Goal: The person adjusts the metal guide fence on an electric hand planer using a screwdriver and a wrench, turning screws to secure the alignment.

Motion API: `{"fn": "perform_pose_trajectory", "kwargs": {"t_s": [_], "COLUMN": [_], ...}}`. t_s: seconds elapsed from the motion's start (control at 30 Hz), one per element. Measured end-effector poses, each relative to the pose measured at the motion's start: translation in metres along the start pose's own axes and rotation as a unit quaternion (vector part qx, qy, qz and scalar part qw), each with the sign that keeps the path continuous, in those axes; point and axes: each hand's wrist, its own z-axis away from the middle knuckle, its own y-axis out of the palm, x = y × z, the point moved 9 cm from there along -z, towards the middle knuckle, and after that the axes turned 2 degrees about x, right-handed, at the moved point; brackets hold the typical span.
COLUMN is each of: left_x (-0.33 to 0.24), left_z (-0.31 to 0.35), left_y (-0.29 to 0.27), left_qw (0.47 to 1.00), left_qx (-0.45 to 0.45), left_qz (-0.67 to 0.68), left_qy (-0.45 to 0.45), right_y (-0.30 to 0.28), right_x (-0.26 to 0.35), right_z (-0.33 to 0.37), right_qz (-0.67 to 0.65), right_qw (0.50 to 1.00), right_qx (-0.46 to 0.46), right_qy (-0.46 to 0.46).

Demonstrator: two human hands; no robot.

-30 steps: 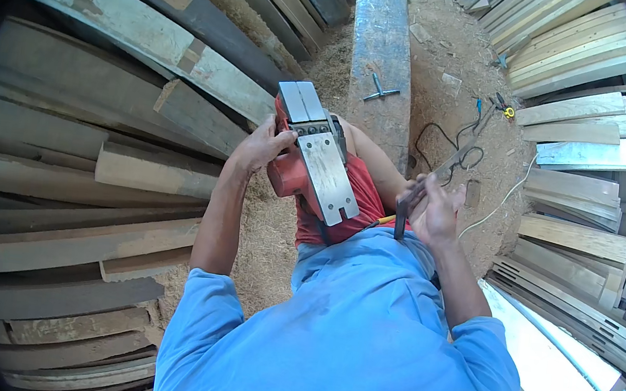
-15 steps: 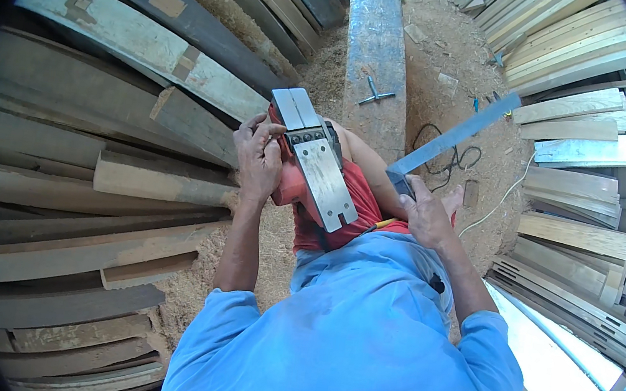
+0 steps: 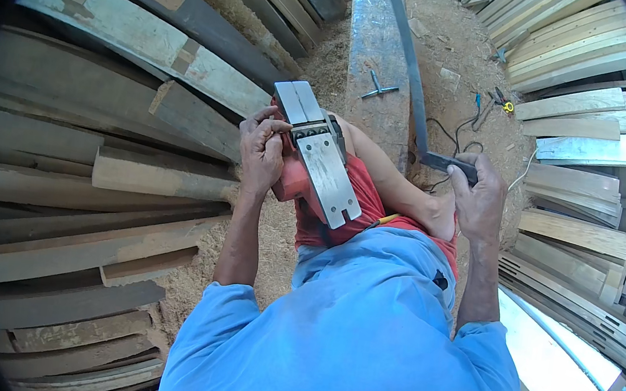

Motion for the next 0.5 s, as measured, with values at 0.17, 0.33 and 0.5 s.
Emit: {"fn": "perform_pose_trajectory", "kwargs": {"t_s": [0.17,0.33,0.5], "left_x": [-0.001,-0.005,-0.002], "left_z": [0.001,0.001,0.003], "left_y": [-0.002,-0.004,-0.004], "left_qw": [1.0,0.999,0.999], "left_qx": [-0.01,-0.025,-0.027], "left_qz": [-0.028,-0.035,-0.025], "left_qy": [-0.002,0.007,-0.004], "right_y": [0.027,0.054,0.072], "right_x": [0.021,0.062,0.087], "right_z": [0.012,0.029,0.043], "right_qz": [-0.156,-0.089,-0.096], "right_qw": [0.987,0.989,0.985], "right_qx": [-0.033,-0.026,0.03], "right_qy": [-0.014,-0.118,-0.141]}}
